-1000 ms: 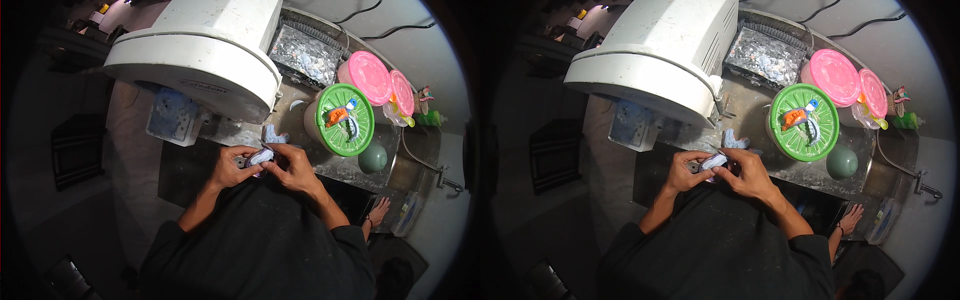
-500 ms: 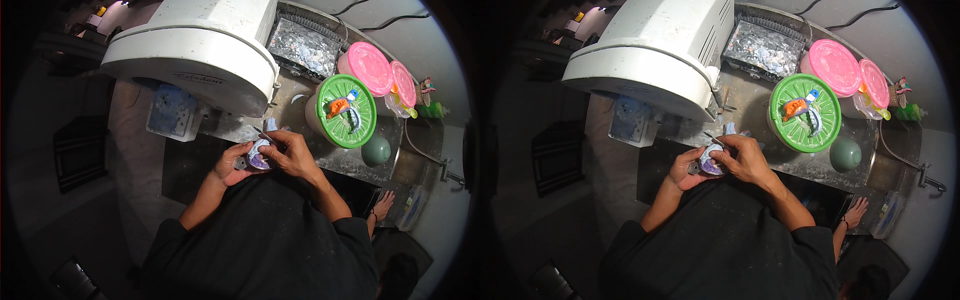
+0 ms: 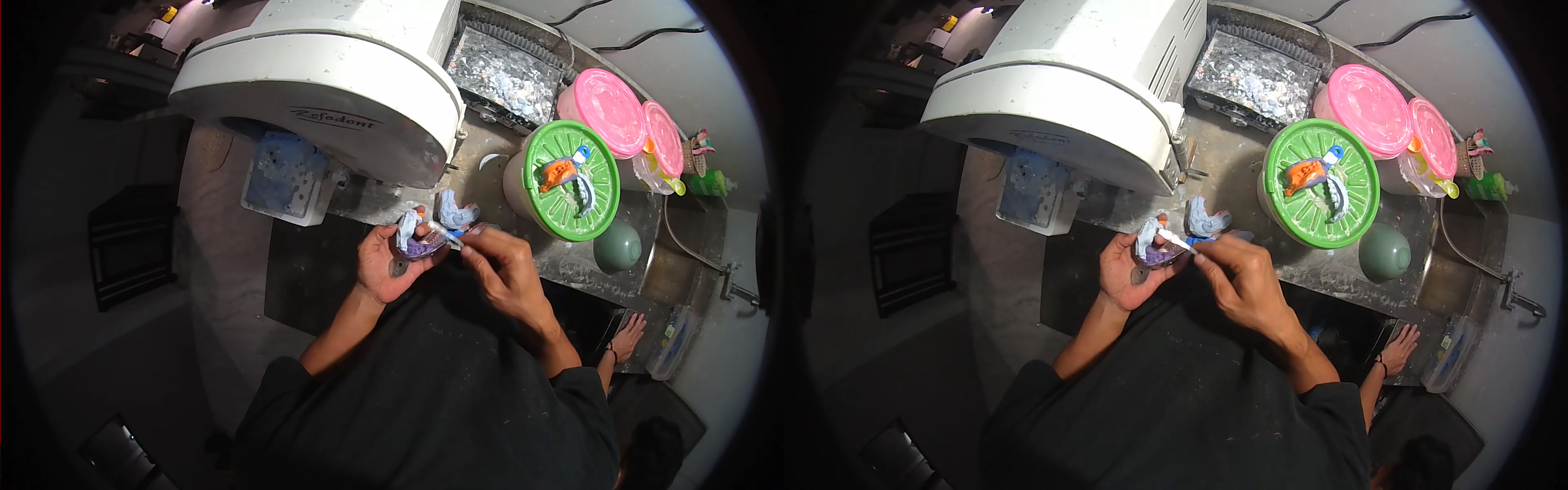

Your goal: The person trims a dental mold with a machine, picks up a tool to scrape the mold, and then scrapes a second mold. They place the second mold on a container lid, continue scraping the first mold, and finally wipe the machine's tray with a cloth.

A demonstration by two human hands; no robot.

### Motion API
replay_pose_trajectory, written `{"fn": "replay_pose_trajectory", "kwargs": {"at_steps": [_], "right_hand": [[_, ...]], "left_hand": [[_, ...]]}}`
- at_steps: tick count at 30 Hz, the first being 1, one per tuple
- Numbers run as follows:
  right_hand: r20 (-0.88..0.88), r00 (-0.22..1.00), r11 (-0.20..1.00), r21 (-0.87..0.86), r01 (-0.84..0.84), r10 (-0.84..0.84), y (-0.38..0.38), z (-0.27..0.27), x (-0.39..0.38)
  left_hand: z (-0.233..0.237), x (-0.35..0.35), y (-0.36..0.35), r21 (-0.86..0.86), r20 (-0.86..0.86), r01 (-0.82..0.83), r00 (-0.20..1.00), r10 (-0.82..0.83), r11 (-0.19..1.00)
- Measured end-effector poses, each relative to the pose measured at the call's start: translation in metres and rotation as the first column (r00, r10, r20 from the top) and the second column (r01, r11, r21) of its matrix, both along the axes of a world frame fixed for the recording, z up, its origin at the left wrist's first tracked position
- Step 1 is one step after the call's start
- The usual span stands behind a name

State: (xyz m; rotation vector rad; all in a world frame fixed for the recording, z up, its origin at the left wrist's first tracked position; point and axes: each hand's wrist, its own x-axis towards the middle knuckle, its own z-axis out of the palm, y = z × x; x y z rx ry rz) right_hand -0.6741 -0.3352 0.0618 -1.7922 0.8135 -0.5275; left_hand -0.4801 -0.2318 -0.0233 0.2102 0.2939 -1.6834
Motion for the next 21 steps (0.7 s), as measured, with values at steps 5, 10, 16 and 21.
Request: {"fn": "replay_pose_trajectory", "kwargs": {"at_steps": [5,10,16,21], "right_hand": [[-0.148,0.985,0.993,-0.065,-0.102,0.091,0.015,0.012,0.000],[-0.309,0.945,0.979,-0.134,-0.152,0.105,0.015,0.019,0.005],[-0.438,0.891,0.940,-0.239,-0.243,0.119,0.016,0.029,0.010],[-0.650,0.751,0.895,-0.260,-0.362,0.115,0.023,0.036,0.019]], "left_hand": [[0.007,-0.006,-0.005,0.009,0.215,-0.061,0.975,0.058,0.998],[0.011,-0.013,-0.009,-0.089,0.403,-0.093,0.907,0.122,0.992],[0.017,-0.017,-0.012,-0.054,0.676,-0.190,0.715,0.176,0.980],[0.010,-0.025,-0.012,-0.104,0.797,-0.263,0.555,0.239,0.959]]}}
